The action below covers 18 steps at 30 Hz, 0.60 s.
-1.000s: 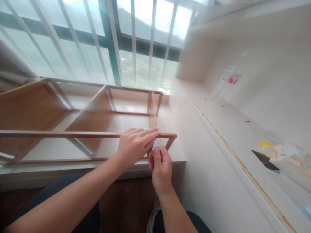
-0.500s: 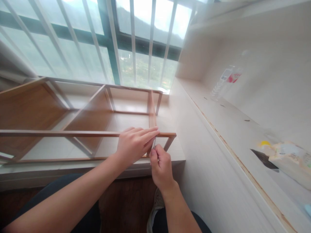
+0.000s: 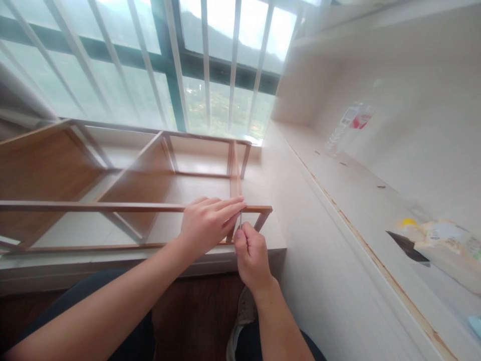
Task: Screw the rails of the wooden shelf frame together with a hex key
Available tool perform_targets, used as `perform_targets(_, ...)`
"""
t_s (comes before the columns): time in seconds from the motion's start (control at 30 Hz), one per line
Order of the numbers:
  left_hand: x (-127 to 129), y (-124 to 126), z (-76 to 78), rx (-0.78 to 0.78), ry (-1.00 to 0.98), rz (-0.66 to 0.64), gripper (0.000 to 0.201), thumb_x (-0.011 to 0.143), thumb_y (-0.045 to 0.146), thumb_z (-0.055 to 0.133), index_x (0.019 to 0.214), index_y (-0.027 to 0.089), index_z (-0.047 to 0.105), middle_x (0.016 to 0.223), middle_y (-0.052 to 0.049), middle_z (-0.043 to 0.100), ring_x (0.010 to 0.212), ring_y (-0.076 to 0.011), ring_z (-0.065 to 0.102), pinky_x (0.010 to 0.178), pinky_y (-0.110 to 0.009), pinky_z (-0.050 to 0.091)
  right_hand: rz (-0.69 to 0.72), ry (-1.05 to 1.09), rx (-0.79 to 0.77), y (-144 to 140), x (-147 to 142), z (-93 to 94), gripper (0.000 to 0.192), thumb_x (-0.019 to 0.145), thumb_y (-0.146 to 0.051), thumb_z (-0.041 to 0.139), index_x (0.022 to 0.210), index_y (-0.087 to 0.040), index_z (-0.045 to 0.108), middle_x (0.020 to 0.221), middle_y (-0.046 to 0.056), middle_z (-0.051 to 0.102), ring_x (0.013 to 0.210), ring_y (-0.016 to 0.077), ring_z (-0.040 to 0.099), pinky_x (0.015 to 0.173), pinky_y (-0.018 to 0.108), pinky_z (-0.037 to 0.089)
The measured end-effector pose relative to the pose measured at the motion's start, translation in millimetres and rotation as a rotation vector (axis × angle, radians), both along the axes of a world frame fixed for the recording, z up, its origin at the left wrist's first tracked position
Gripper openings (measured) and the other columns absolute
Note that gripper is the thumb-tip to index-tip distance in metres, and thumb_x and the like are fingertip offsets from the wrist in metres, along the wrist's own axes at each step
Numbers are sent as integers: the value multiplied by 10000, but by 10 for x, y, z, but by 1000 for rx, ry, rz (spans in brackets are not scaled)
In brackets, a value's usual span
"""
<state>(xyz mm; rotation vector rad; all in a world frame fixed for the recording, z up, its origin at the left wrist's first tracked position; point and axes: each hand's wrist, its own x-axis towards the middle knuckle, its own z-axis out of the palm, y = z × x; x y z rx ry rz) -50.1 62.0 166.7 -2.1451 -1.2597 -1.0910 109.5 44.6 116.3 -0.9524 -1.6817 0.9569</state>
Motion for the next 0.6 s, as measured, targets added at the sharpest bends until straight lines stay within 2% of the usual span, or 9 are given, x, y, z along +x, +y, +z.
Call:
perform_targets(0.27, -3, -11, 17, -18, 7, -2, 248, 927, 206, 605, 1101, 317, 744, 1203, 73, 761, 781, -122, 708, 669, -336, 439, 37, 73, -33, 22, 32, 35, 422, 1047, -441, 406, 680, -233, 400, 597, -44, 450, 563, 128, 437, 566, 280, 340)
perform_targets(0.6, -11, -17, 22, -24, 9, -7, 241, 950, 242, 583, 1111, 306, 751, 1207, 42, 762, 779, -132, 708, 678, -332, 445, 15, 27, 12, 31, 41, 62, 423, 1054, -450, 395, 690, -235, 384, 605, -47, 442, 567, 128, 427, 568, 281, 336)
